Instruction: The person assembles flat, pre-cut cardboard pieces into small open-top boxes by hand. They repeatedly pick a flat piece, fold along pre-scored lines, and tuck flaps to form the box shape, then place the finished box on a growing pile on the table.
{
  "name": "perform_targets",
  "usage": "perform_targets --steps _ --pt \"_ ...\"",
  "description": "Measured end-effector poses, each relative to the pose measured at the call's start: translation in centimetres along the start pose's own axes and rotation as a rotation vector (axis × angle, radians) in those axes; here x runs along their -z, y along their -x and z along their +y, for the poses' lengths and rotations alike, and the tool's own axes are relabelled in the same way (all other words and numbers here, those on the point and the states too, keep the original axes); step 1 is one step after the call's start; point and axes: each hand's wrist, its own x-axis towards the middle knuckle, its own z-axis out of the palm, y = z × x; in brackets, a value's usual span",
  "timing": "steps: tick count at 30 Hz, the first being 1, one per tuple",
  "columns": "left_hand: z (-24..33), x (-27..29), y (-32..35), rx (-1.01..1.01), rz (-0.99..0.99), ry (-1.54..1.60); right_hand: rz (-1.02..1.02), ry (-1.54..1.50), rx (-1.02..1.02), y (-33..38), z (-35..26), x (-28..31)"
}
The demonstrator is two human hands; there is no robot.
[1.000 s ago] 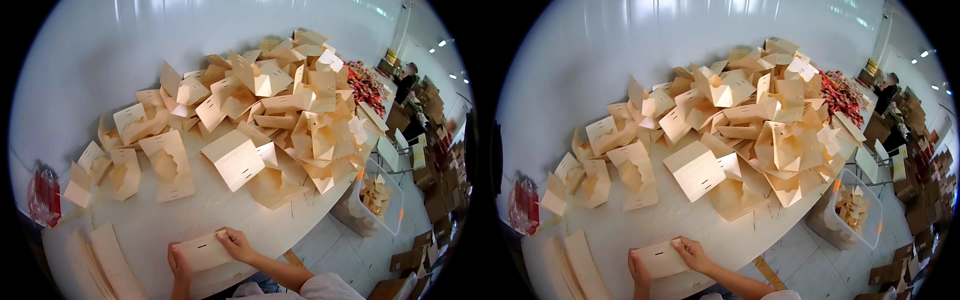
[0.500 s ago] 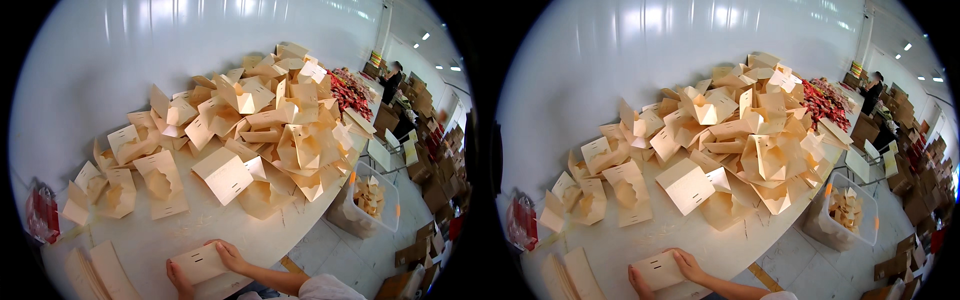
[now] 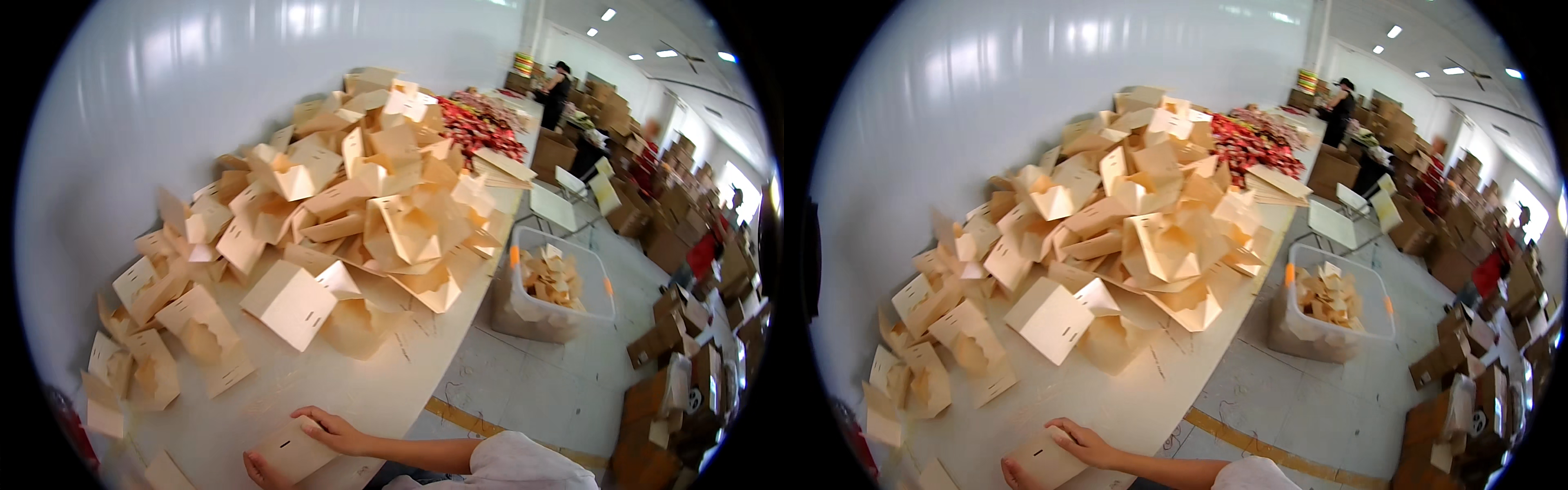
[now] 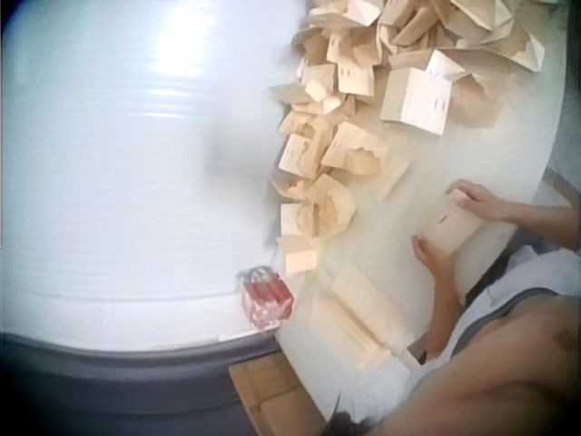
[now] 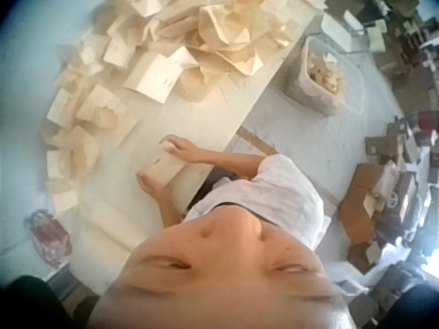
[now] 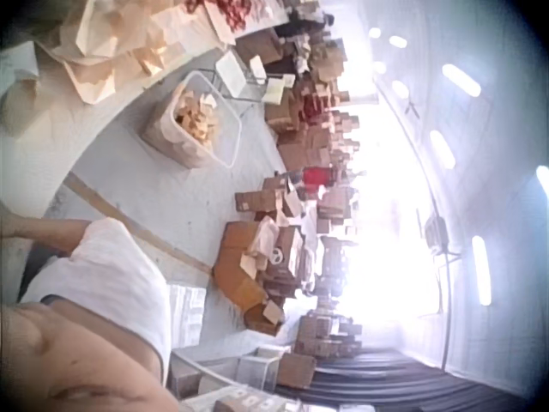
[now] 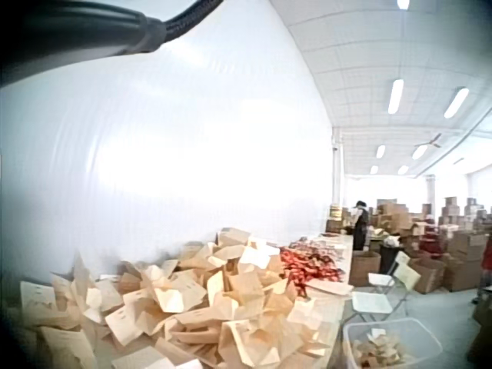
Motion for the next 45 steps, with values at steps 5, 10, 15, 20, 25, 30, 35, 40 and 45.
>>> perform_targets --steps 5,10,15,20,25,30,35,40,45 --pt "-0.6 0.4 -0.3 0.019 -0.078 -0.051 -0.117 0.293 -0.04 1.1 -0.2 1.8" --pt "-2.0 1.1 0.2 -0.018 -0.001 -0.029 0.012 0.197 -0.058 2.2 0.6 1.4" --pt "0.9 -0.1 1.5 -0.058 -0.129 -0.416 0.175 0.207 -0.069 3.1 -2.3 1.3" --pt "1.9 -1.1 2.0 -0.132 -0.13 -0.395 0.219 0.241 0.063 4.4 -4.0 1.8" --pt "3.6 -2.9 3.5 -0.118 -0.176 -0.351 0.295 0.309 0.178 5.5 -5.3 3.1" --pt "1.9 -2.7 4.0 -0.149 -0.234 -0.211 0.33 0.27 0.059 6.9 -5.3 4.1" --pt "3.7 -3.1 5.0 -0.125 -0.254 -0.401 0.317 0.28 0.032 7.9 -5.6 3.7" --pt "3.5 -2.1 5.4 -0.167 -0.148 -0.355 0.227 0.29 0.111 7.9 -4.8 3.1" --pt "1.3 0.4 4.5 -0.144 -0.138 -0.204 -0.09 0.127 0.024 8.2 -3.6 3.5"
